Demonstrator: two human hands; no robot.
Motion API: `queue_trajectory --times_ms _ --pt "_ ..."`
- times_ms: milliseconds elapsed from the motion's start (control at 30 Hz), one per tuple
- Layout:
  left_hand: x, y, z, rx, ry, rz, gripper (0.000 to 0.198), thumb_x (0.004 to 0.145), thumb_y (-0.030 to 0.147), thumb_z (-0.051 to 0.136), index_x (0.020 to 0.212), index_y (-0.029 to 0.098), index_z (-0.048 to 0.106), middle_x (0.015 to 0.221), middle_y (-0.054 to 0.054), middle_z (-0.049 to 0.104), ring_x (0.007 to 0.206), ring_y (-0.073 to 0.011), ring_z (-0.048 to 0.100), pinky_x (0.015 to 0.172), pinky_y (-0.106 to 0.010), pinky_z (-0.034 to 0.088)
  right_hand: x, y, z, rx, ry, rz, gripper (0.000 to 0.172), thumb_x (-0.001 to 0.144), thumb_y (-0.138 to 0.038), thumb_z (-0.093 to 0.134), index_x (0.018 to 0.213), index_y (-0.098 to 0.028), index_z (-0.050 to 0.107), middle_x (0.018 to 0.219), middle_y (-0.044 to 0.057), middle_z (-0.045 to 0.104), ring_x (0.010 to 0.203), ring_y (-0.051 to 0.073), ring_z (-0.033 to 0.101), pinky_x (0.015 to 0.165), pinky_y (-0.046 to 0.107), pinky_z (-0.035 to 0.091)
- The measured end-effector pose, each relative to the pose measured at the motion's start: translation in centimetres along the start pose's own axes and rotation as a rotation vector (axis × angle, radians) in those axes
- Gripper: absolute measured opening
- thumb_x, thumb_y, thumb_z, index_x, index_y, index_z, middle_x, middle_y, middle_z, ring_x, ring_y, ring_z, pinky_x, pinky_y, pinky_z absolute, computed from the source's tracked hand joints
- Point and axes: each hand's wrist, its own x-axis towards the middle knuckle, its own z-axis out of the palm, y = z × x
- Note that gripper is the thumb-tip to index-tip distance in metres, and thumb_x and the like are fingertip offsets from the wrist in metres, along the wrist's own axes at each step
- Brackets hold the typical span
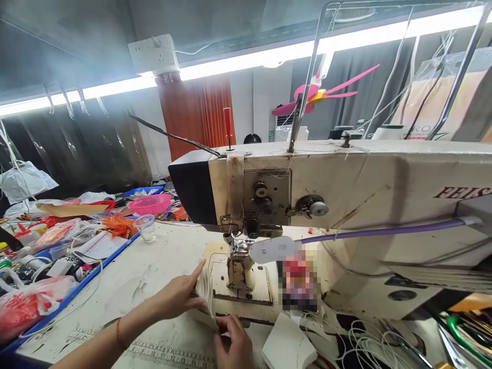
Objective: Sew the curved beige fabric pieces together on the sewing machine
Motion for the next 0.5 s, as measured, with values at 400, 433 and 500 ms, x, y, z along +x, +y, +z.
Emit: queue_trajectory --times_ms 400,433,500 --pt "-2.3 5.3 2.0 0.089 0.031 0.118 0.063 0.092 0.042 0.035 0.147 0.02 0.014 0.111 -0.014 0.057 0.106 -0.0281 0.05 0.097 -0.047 0.032 -0.2 -0.1 2.3 0.128 0.067 -0.125 0.063 0.075 -0.026 0.056 0.133 -0.02 0.034 0.136 0.014 0.047 0.123 0.026 0.047 0.098 0.039 0.041" --pt "-2.4 5.4 2.1 0.065 0.031 0.104 0.065 0.09 0.043 0.038 0.147 0.021 0.014 0.113 -0.013 0.056 0.108 -0.0287 0.049 0.099 -0.048 0.03 -0.2 0.0 2.5 0.121 0.103 -0.144 0.058 0.078 -0.028 0.055 0.132 -0.021 0.035 0.135 0.014 0.047 0.124 0.027 0.046 0.1 0.04 0.039" --pt "-2.6 5.2 2.0 0.022 -0.005 0.056 0.069 0.088 0.047 0.04 0.147 0.022 0.013 0.115 -0.014 0.056 0.11 -0.0307 0.049 0.099 -0.052 0.029 -0.2 0.5 2.7 0.07 0.151 -0.147 0.056 0.078 -0.03 0.057 0.129 -0.022 0.039 0.132 0.014 0.049 0.123 0.029 0.046 0.102 0.043 0.036"
